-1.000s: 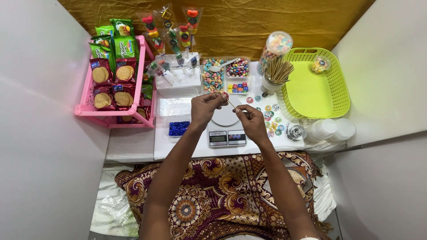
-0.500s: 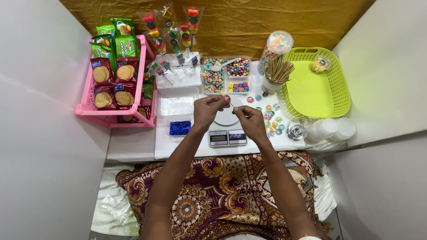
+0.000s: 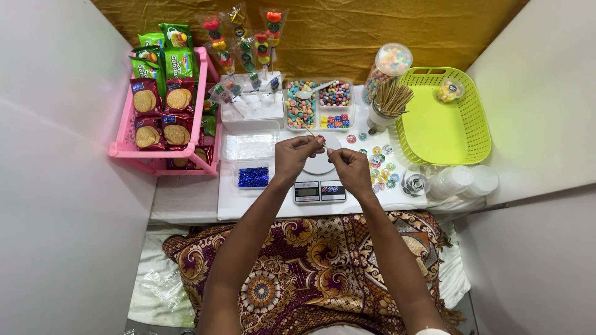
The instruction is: Assembling candy skewers by threading small colorful beads onto a wooden stick.
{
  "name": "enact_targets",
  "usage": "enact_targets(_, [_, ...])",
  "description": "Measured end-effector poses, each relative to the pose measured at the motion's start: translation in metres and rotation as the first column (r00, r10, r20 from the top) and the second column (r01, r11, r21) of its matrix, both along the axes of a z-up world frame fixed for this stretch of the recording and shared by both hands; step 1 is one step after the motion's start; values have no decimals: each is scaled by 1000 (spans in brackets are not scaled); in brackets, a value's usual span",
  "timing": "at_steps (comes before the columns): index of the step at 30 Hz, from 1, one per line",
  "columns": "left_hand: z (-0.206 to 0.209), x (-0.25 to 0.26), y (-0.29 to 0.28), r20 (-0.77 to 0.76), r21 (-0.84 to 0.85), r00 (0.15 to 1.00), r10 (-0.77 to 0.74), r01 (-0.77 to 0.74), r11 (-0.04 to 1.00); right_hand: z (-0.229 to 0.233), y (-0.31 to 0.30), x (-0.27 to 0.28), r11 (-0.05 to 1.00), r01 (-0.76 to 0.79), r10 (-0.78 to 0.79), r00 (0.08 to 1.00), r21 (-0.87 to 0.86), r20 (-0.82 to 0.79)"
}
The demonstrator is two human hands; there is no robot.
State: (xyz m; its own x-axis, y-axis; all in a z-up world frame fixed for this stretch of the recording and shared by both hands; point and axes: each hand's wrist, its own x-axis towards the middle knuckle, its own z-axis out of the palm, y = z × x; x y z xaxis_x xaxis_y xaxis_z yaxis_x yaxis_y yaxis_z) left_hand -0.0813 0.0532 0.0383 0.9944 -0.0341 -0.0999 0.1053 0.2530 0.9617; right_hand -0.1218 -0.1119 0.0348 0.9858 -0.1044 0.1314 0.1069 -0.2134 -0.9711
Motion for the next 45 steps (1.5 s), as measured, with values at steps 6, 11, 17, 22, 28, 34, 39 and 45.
enact_targets(6, [-4,-2,-5,8,24,1000,-10,10,1000,-7,-1,3,1000,22,-23,999,-14,-22])
enact_targets(11, [-5,-4,-6,18,12,1000,5,-6,1000,-3,0,0,998,44,-44,999,-45,-18])
enact_targets(17, [-10,-1,-7,21,5,1000,-7,7,1000,7,3,-2,994,79,-82,996,-79,-33])
enact_targets(22, [-13,0,-9,15,9,1000,-9,9,1000,3,3,-2,989,113,-118,991,-94,-56])
enact_targets(28, [-12,1,-9,18,22,1000,-8,8,1000,-2,0,0,987,124,-131,989,-104,-64])
enact_targets(34, [-20,3,-9,51,75,998,-31,27,997,3,-12,0,967,6,-63,974,-254,-219])
enact_targets(39, [-22,2,-12,55,92,998,-32,27,995,-5,-14,3,962,-52,-26,960,-269,-280])
enact_targets(45, [-29,9,-18,108,76,986,-128,120,990,-12,-13,3,994,36,-45,995,-99,-89])
